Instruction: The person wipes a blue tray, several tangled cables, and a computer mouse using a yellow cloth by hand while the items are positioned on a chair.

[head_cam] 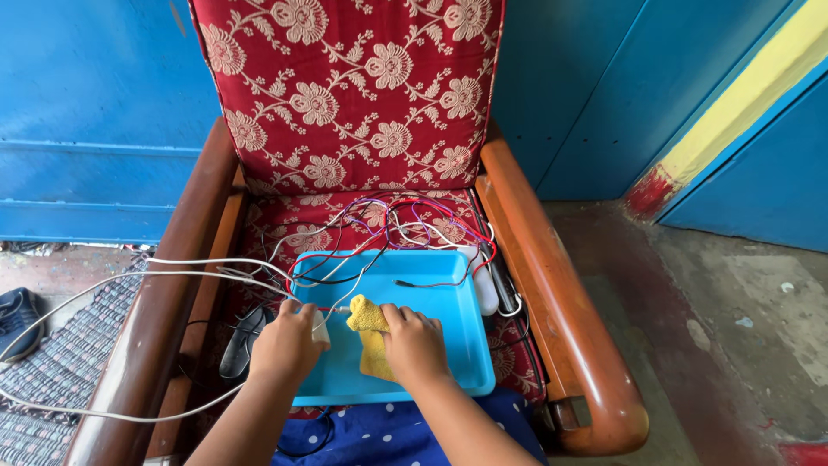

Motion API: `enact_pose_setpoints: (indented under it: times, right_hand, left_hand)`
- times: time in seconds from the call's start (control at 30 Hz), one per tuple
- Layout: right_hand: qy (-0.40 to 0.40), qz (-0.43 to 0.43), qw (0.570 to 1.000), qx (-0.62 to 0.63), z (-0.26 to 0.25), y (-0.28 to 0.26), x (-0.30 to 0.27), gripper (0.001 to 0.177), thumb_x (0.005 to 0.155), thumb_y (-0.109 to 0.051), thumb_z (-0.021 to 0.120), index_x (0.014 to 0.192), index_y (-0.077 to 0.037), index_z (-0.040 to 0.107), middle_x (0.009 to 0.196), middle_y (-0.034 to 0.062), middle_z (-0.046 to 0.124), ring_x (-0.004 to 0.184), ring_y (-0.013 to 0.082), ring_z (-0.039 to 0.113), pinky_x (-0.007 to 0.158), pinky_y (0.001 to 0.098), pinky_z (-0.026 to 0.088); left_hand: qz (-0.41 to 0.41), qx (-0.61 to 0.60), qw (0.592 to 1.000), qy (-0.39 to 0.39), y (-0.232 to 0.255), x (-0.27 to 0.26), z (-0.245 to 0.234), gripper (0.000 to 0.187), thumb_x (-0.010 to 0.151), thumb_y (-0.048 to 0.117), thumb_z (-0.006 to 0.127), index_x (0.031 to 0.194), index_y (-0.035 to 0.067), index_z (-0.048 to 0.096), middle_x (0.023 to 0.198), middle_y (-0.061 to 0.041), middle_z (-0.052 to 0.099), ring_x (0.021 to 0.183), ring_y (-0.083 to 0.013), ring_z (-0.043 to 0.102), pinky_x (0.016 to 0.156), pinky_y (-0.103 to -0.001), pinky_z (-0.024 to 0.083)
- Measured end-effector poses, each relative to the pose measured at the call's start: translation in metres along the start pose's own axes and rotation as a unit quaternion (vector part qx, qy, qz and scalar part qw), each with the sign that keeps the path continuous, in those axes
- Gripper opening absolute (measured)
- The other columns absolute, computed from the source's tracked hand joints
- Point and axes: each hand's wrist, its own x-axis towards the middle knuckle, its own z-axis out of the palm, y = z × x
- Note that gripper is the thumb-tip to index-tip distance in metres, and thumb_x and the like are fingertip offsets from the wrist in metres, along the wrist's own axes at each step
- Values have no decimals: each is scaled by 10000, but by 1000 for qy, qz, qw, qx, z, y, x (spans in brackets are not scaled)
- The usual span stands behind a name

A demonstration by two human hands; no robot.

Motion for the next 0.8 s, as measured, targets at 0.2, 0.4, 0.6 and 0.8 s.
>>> enact_pose_setpoints:
  times: [0.2,0.4,0.6,0.8]
  right_hand:
    - [3,-14,1000,8,14,-10,-1,346,799,-114,727,1132,-146,637,936,77,723,921,317,693,792,504,484]
    - [-14,-8,1000,-1,9,-12,-1,330,822,-107,690,1144,-143,630,943,81,719,921,324,691,790,512,480]
    - [-9,27,1000,-6,-5,-17,3,272,838,-126,689,1101,-145,625,958,80,719,948,328,690,784,526,479]
    - [0,12,1000,1,-17,-33,4,265,851,-150,708,1099,-126,616,957,82,722,946,325,691,780,524,478]
  left_hand:
    - [34,85,996,8,-6,19,27,517,826,212,783,1299,174,579,1330,-98,586,1061,-330,719,826,-446,623]
    - [51,37,996,61,-11,13,27,499,800,235,774,1244,129,573,1265,-145,599,946,-364,740,760,-455,634]
    - [21,-80,988,129,-11,-18,-18,636,739,310,824,1291,162,546,1263,-146,580,958,-409,712,771,-504,602]
    - [-55,-171,955,238,-46,-37,-27,655,712,340,837,1286,175,568,1258,-159,580,1004,-432,691,839,-520,583]
